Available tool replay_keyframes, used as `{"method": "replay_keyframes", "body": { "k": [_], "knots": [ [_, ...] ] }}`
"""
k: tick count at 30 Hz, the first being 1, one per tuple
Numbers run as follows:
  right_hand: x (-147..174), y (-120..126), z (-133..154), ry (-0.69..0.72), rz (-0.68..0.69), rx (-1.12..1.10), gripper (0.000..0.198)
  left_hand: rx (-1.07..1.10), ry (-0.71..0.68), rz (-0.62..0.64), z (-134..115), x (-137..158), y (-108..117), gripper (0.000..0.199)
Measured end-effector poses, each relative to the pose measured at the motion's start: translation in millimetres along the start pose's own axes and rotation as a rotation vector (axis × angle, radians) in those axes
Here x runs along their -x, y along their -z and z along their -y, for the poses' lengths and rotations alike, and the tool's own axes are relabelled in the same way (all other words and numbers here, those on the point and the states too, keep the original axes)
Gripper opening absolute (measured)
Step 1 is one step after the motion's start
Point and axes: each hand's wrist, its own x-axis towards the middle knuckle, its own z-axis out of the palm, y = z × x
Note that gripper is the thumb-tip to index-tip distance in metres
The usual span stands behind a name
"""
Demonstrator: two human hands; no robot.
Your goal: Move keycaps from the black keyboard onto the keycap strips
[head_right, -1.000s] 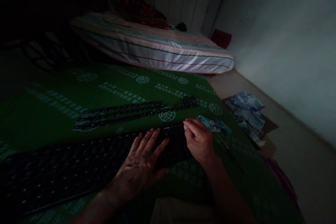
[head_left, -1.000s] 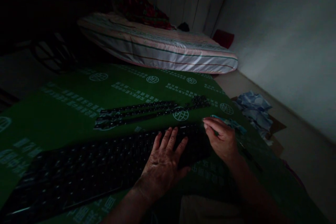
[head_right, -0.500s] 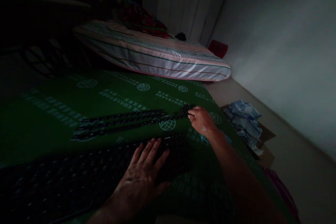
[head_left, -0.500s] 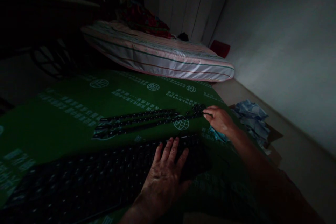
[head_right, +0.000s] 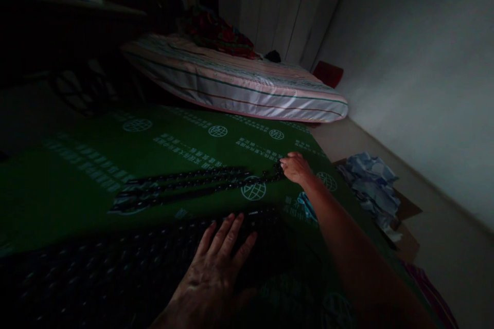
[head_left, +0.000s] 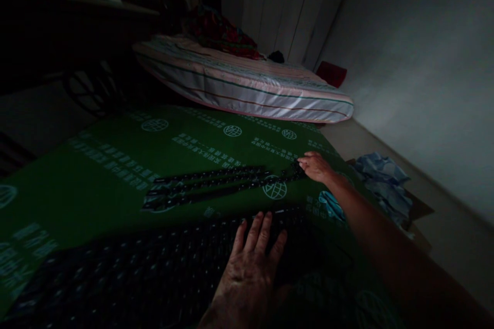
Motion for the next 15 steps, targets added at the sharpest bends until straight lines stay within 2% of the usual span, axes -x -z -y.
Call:
{"method": "replay_keyframes", "body": {
  "k": [7,15],
  "knots": [
    [-7.6,-6.6,-5.5,0.020,0.036,0.011,0.028,0.012,-0.008,0.036,-0.7,0.8,-2.3,0.080],
    [-11.0,-4.1,-1.2,-0.007,0.048,0.023,0.028,0.001,-0.024,0.010,-1.1,1.1,-0.5,0.076]
  ]
}}
